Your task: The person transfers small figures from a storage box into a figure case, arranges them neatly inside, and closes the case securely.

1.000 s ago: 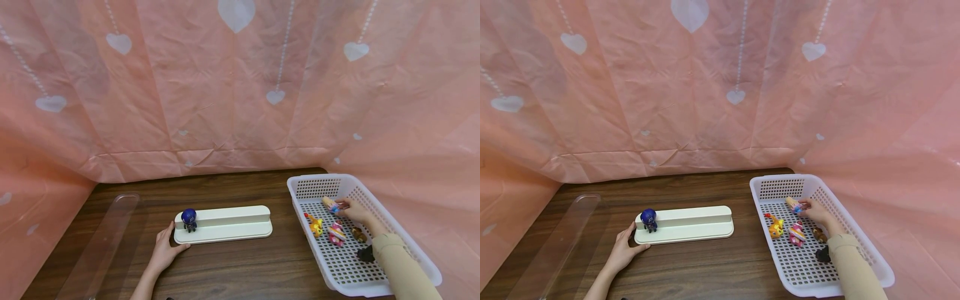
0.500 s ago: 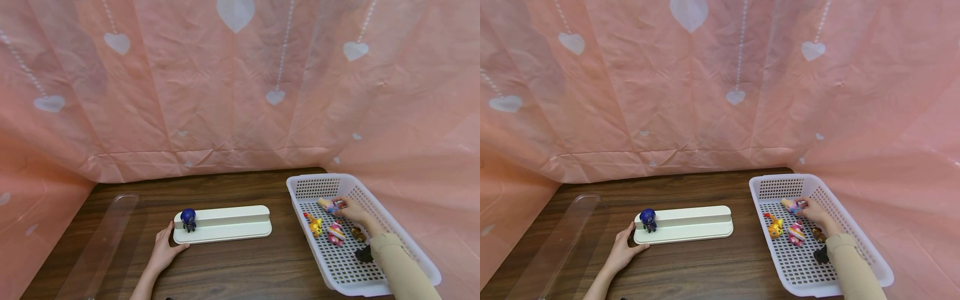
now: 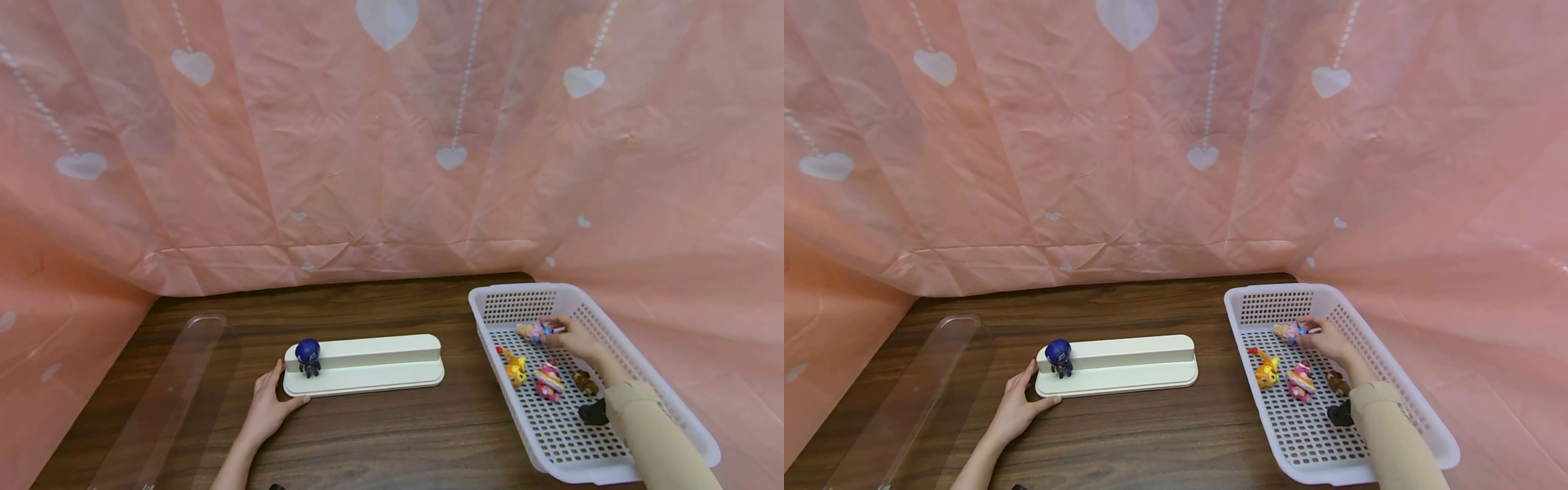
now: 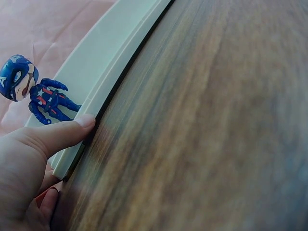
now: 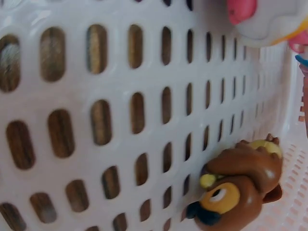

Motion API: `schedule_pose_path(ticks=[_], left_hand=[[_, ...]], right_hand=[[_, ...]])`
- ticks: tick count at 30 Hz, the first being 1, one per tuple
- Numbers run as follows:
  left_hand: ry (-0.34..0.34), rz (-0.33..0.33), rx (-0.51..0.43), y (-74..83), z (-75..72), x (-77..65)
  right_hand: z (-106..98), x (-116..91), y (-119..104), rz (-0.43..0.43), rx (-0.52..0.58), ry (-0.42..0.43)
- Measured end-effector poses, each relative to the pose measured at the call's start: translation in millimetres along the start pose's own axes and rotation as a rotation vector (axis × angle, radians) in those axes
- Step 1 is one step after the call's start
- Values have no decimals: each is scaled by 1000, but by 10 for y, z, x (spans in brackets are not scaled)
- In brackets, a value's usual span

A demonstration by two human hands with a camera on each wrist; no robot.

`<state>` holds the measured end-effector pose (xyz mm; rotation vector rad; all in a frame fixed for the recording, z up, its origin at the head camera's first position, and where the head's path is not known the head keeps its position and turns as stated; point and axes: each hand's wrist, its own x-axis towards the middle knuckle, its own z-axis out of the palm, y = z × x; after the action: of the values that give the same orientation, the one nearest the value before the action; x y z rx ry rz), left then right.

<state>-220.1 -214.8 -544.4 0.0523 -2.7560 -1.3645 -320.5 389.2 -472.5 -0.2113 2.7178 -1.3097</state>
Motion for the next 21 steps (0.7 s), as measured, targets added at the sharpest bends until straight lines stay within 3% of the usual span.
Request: schedule_pose_path(ticks=[10, 21], left_hand=[[-2, -4, 3, 1, -4, 12], [1, -3, 5, -9, 6, 10]], right_hand=[[-7, 76, -55, 9, 97, 35], [-9, 52, -375, -76, 49, 84]])
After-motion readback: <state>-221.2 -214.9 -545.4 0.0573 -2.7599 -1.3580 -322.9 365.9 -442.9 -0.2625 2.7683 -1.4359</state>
